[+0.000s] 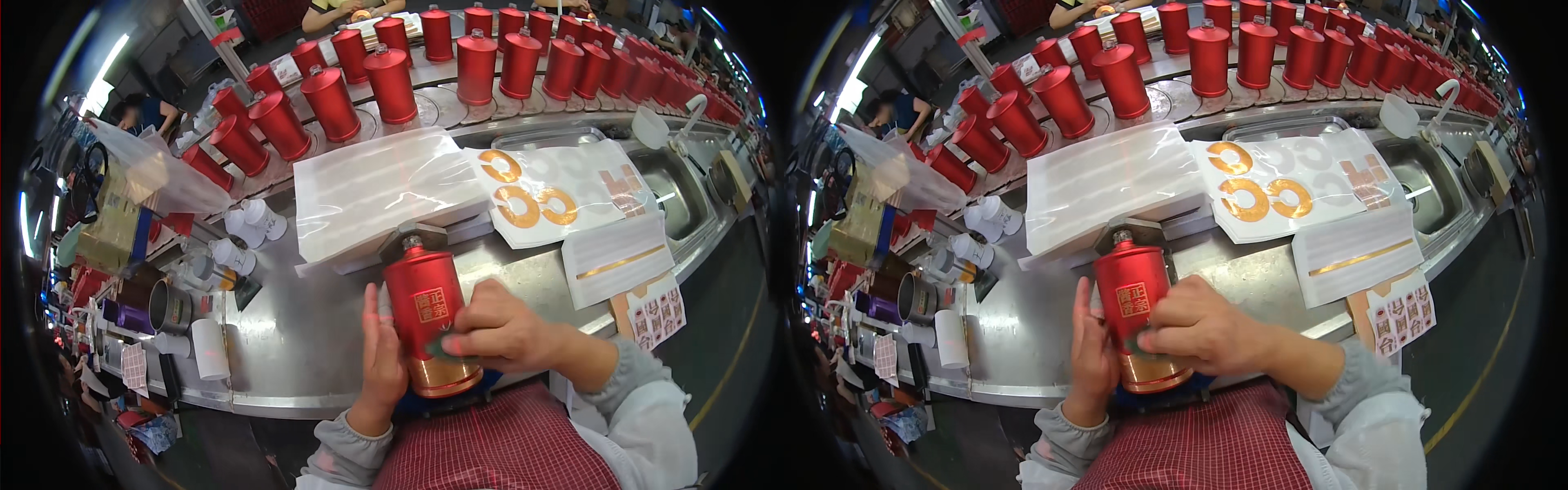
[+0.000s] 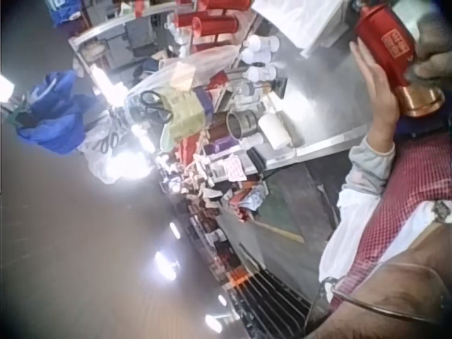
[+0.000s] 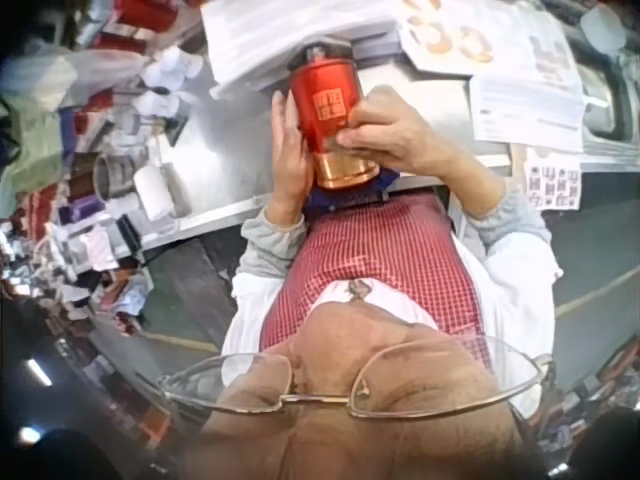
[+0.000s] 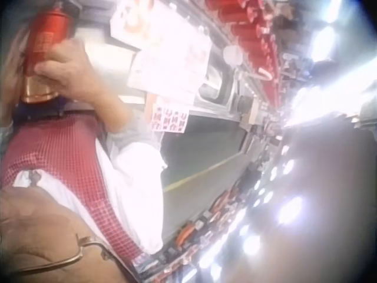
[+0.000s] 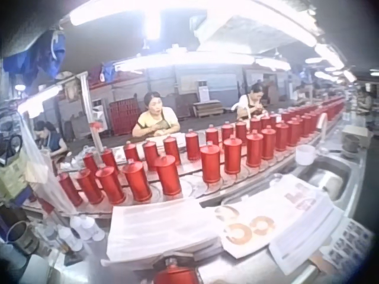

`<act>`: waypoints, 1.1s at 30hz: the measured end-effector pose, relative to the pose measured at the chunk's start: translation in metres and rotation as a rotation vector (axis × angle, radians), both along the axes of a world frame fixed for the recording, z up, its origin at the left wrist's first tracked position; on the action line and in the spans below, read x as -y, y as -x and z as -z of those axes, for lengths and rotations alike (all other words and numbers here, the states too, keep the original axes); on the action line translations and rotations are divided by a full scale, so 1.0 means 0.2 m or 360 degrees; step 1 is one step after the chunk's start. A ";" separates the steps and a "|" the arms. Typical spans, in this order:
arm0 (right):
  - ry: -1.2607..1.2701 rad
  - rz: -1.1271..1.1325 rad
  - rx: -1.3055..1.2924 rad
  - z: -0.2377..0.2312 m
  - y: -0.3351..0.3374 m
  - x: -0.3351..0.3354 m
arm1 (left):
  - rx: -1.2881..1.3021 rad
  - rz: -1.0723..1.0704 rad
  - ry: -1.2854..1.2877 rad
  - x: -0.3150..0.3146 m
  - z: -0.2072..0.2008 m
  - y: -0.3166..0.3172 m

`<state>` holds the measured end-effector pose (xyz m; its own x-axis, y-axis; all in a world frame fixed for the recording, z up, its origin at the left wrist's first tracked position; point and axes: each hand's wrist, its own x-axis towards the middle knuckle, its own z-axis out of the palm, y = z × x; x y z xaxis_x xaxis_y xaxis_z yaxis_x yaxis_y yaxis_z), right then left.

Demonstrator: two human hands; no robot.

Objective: The person cleans the top of a red cylindrical tin with a green sponge, then applies a gold circular sticker to the top. They proceed to apply a rectangular gold label to the side of the tin, smoothing it with a small wooden stick. Finally, they apply a second rectangular label to the bottom of the tin and place the finished product on a conveyor belt.

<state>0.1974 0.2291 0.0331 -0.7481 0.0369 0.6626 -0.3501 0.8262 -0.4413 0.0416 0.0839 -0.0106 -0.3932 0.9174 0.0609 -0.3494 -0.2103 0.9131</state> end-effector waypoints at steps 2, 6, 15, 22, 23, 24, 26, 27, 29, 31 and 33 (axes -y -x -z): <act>0.0285 0.0047 0.0145 0.00 -0.03 -0.10 | -0.1110 -0.0320 -0.0121 0.01 -0.01 0.02; 0.0877 0.0607 -0.0005 0.04 -0.11 -0.12 | -0.2498 0.0116 -0.0406 0.03 -0.14 0.13; 0.0728 0.0534 0.0224 0.02 -0.18 -0.05 | -0.2539 0.0006 -0.0480 -0.24 -0.21 0.35; 0.0310 0.0368 0.0459 0.16 -0.25 0.16 | -0.1453 -0.0402 0.0044 0.01 0.10 0.27; 0.0258 0.0401 0.0423 0.21 -0.21 0.20 | -0.1015 -0.0398 0.0101 -0.07 0.06 0.26; 0.0275 0.0433 0.0367 0.26 -0.18 0.21 | -0.0453 -0.0220 0.0196 -0.16 -0.01 0.25; 0.0286 0.0466 0.0241 0.31 -0.13 0.24 | 0.0188 0.0001 0.0265 -0.30 -0.06 0.29; 0.0303 0.0439 0.0244 0.30 -0.14 0.25 | 0.0265 0.0053 0.0257 -0.34 -0.04 0.30; 0.0343 0.0381 0.0270 0.29 -0.17 0.26 | 0.0284 0.0069 0.0376 -0.32 -0.11 0.26; 0.0431 0.0284 0.0269 0.30 -0.21 0.27 | 0.0198 0.0106 0.0410 -0.28 -0.17 0.25; 0.0350 0.0111 0.0192 0.27 -0.24 0.26 | 0.0012 0.0147 0.0385 -0.15 -0.22 0.27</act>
